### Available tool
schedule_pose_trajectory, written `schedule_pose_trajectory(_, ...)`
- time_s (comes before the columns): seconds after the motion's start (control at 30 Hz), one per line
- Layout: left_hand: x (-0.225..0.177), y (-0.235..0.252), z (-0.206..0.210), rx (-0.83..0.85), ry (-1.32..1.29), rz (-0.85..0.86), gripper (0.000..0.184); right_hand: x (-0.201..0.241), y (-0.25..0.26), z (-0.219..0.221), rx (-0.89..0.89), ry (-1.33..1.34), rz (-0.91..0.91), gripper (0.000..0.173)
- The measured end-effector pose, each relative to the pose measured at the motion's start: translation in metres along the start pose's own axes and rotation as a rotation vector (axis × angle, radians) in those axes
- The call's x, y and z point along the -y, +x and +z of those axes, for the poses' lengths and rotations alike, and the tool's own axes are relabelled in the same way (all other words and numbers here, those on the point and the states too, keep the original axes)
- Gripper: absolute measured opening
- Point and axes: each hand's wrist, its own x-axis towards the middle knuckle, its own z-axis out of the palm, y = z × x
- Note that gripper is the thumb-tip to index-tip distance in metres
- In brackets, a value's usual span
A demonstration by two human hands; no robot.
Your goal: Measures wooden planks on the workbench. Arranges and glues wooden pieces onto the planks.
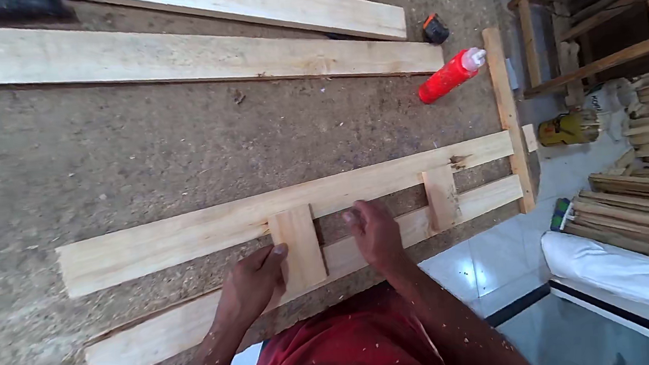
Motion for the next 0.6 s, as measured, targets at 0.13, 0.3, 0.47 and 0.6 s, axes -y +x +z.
schedule_pose_trajectory(0.13, 0.008, 0.003, 0.003, 0.003, -0.024, 0.01, 0.035, -0.085, 0.002, -0.05, -0.294, -0.212, 0.299, 0.087)
schedule_pose_trajectory(0.3, 0.012, 0.006, 0.0, 0.022, -0.084, 0.002, 0.035, -0.146, 0.012, -0.072, -0.264, -0.235, 0.491, 0.098)
schedule_pose_trajectory(0.47, 0.012, 0.005, -0.002, 0.036, -0.121, -0.024, 0.033, -0.156, 0.015, -0.065, -0.338, -0.151, 0.458, 0.095)
schedule_pose_trajectory(0.6, 0.009, 0.004, -0.002, 0.035, -0.125, -0.047, 0.033, -0.161, 0.015, -0.063, -0.371, -0.117, 0.469, 0.094)
